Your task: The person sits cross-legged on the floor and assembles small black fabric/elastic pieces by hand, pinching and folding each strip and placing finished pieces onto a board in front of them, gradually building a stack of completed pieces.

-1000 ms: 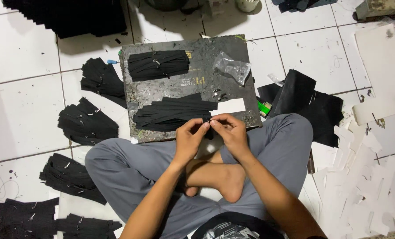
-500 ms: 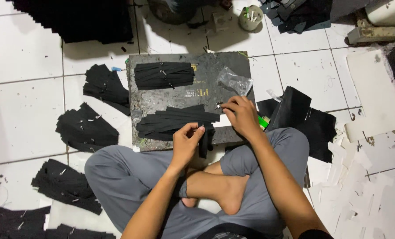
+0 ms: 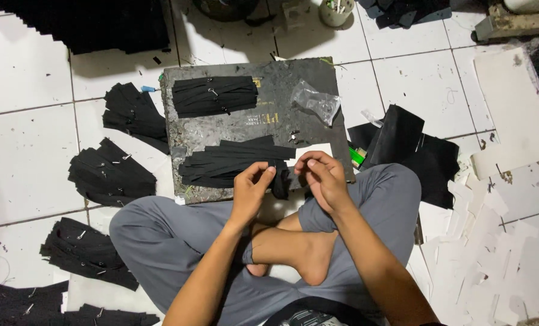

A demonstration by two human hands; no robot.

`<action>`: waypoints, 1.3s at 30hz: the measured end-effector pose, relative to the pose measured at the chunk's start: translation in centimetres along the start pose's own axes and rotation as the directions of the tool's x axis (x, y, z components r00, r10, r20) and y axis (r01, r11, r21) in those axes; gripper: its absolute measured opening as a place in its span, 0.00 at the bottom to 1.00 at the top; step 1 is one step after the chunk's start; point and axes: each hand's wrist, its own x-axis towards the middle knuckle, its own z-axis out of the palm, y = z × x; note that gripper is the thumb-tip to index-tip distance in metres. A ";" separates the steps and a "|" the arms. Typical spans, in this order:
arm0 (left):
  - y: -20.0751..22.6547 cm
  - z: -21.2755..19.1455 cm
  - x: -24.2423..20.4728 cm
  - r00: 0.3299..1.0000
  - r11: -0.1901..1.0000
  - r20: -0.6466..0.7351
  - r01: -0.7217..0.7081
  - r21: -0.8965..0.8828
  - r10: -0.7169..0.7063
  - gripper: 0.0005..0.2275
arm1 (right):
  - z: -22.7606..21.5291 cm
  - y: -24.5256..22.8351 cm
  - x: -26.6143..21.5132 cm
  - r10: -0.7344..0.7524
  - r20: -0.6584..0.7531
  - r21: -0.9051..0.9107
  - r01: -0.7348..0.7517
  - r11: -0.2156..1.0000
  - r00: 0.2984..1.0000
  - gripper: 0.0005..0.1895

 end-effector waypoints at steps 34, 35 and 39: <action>2.0 -0.1 -1.4 0.991 0.991 0.128 -0.058 0.124 0.042 0.04 | -0.8 2.3 -1.2 0.120 -0.007 0.103 -0.119 0.988 0.993 0.11; 2.1 -0.2 -1.5 0.992 0.989 0.124 -0.054 0.136 0.037 0.04 | -1.0 2.5 -1.2 0.119 -0.011 0.094 -0.117 0.989 0.993 0.11; 1.6 -0.1 -1.4 0.991 0.990 0.126 -0.051 0.128 0.035 0.04 | -0.9 2.6 -1.3 0.109 -0.020 0.065 -0.107 0.992 0.994 0.12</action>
